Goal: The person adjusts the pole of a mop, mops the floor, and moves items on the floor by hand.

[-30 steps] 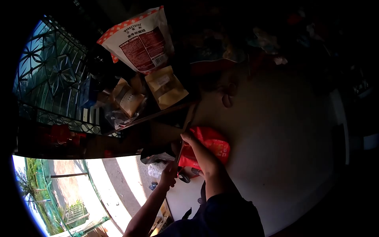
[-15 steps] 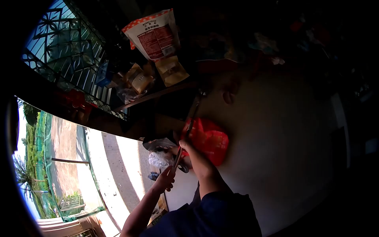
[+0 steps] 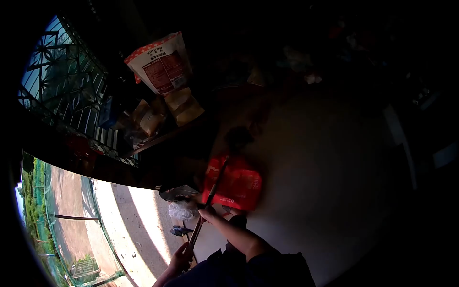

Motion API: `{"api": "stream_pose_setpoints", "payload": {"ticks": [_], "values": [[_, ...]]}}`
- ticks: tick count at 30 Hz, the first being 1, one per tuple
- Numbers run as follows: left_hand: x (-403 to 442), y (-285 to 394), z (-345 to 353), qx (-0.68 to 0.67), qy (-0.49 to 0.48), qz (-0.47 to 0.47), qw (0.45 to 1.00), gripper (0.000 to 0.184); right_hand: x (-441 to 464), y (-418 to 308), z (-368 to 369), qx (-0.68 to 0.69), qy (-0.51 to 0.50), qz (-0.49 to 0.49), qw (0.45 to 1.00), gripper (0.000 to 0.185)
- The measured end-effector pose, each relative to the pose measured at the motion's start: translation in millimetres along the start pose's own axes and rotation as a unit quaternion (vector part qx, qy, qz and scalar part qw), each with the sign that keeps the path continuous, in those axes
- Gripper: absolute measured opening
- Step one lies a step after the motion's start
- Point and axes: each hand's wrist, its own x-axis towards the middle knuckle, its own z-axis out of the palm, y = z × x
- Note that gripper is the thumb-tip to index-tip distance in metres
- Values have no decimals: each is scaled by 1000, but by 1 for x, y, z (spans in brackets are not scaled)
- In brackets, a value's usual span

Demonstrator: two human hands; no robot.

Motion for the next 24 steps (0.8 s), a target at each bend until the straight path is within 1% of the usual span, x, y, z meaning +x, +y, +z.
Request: {"api": "stream_pose_setpoints", "payload": {"ticks": [1,2,4,5,6,7,8,10,11,12,13,14,15,16,17,18,19,20,21,22,24], "values": [[10,26,5,52,13,-20,998,41,4,-21,-8,26,71,-10,997,16],[27,43,4,130,8,3,991,39,42,-16,-12,62,90,-28,994,18],[59,71,-7,160,-61,89,981,44,35,-69,-40,119,66,-11,991,18],[67,92,-7,161,-61,86,981,44,83,-54,-40,141,70,-33,987,19],[76,115,-6,190,-57,74,977,45,122,-44,-43,159,75,-55,983,19],[82,134,-4,215,-53,60,973,47,103,-71,-62,216,10,-55,975,18],[89,151,-1,207,-52,56,975,47,99,-88,-71,244,28,-82,966,14],[100,178,5,193,-73,49,977,49,107,-112,-96,207,52,-25,977,12],[105,184,11,188,-68,47,979,49,115,-114,-106,205,67,-34,976,13],[114,189,21,245,-74,87,963,50,120,-118,-116,205,82,-45,974,14],[121,189,29,303,-78,127,941,51,123,-119,-128,217,90,-36,971,15],[127,187,35,299,-72,127,943,51,119,-122,-140,229,99,-27,968,15],[133,182,43,223,-91,94,966,49,125,-118,-149,202,94,-27,975,16],[137,176,50,143,-109,63,982,48,127,-110,-159,222,78,-3,972,16],[136,167,59,97,-117,106,983,44,121,-105,-166,227,77,-3,971,15],[137,151,66,85,-111,111,984,44,115,-100,-173,227,76,-4,971,15],[136,133,75,-29,-118,78,990,40,106,-96,-178,211,72,-6,975,15],[137,115,89,-146,-126,46,980,35,97,-90,-184,186,67,13,980,14],[125,114,103,-187,-116,-26,975,27,90,-79,-190,161,64,34,984,13],[122,99,118,-206,-116,-20,971,27,81,-66,-192,140,62,33,988,13],[124,68,151,-279,-97,-47,954,21,66,-47,-203,49,1,59,997,10]]}}
